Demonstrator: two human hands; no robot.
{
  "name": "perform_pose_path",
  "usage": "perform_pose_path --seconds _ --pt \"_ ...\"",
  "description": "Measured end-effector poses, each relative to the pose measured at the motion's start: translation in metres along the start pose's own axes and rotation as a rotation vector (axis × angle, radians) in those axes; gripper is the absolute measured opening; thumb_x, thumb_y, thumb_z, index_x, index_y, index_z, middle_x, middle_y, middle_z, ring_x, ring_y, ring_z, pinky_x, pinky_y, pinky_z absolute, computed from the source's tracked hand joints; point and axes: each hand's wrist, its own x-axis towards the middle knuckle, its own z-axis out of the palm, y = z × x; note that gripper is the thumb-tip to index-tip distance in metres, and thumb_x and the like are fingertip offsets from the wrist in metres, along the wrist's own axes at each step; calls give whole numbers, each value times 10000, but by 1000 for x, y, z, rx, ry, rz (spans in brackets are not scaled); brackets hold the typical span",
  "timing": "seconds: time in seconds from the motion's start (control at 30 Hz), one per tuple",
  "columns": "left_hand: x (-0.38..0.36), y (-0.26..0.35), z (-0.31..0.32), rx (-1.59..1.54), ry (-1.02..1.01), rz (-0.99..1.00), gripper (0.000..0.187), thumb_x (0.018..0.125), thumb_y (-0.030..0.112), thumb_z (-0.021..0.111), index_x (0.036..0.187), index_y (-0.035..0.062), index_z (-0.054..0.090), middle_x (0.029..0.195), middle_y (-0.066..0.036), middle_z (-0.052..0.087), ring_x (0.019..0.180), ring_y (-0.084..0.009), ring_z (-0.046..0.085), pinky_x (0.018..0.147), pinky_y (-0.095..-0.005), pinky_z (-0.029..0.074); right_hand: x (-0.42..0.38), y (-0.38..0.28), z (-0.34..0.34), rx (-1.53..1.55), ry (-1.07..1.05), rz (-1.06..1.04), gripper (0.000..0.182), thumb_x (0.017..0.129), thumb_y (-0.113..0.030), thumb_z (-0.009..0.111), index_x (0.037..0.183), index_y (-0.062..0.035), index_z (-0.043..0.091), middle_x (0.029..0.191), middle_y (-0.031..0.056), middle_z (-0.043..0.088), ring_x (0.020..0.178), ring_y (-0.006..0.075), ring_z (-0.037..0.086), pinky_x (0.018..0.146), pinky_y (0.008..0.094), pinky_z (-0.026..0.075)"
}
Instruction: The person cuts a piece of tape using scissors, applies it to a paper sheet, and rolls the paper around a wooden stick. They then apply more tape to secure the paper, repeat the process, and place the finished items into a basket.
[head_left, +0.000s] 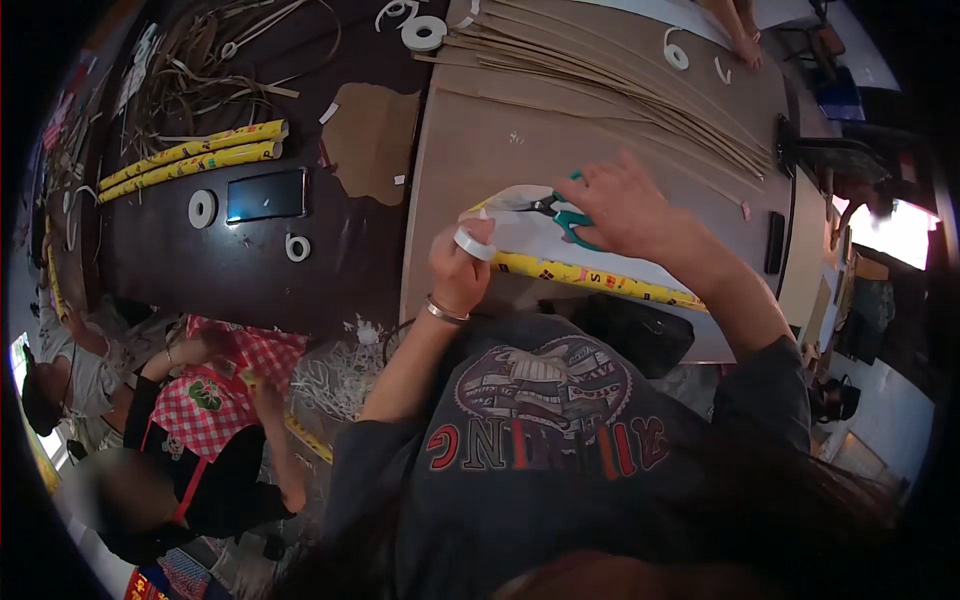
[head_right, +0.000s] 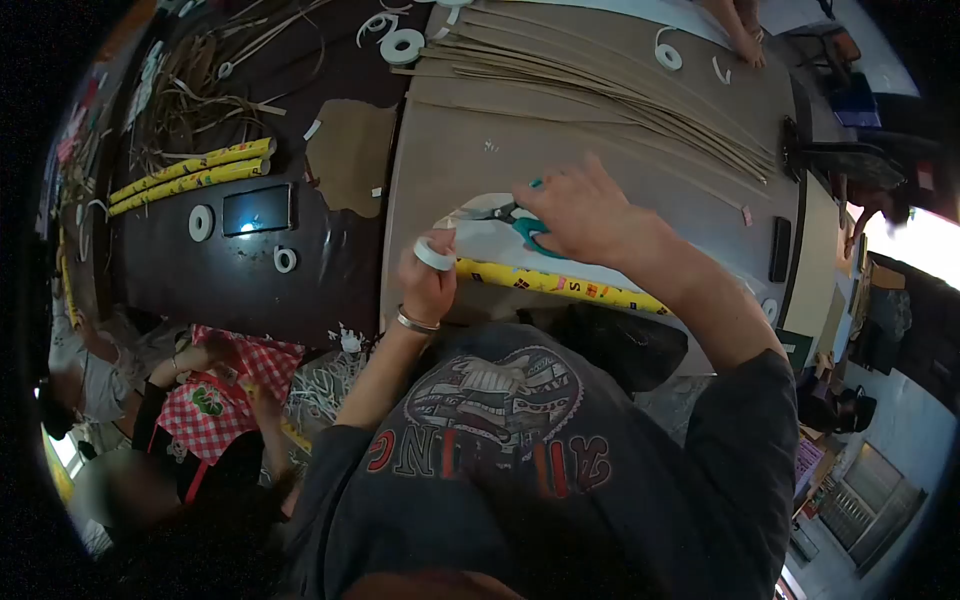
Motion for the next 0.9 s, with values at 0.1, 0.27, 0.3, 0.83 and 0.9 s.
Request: perform_pose_path --seconds 0.1,0.27,0.3,0.83,0.9 --pt "-6 8 -7 -69 -50 99 243 772 44 665 1005 99 704 943 -86 678 797 -268 655 693 -373 515 -9 -7 5 227 -197 27 527 883 -490 598 1217 -90 523 993 194 621 1029 377 587 962 509 393" --pt "-18 0 -20 -101 -208 245 245 760 113 741 1002 127 709 928 -64 682 777 -221 665 647 -345 517 -19 -6 34 496 -390 14 586 856 -557 625 1165 -70 522 894 200 622 902 391 604 778 451 462" --pt "-18 -1 -23 -105 -211 238 245 760 113 741 1002 127 709 928 -64 682 777 -221 665 647 -345 517 -21 -8 37 534 -432 49 602 846 -573 629 1163 -71 526 896 200 621 908 389 602 783 453 462" --pt "-34 -8 -27 -94 -376 305 284 779 134 707 1059 177 686 998 -59 664 866 -218 658 732 -360 509 -8 -14 43 452 -533 -48 650 818 -625 625 1119 -52 563 902 202 631 917 391 602 792 460 459" --pt "-35 -8 -26 -89 -375 295 290 776 133 702 1063 176 685 1001 -61 663 870 -220 657 740 -363 509 -5 -14 46 424 -499 -77 651 819 -634 615 1107 -52 565 882 204 631 903 395 603 777 464 460"
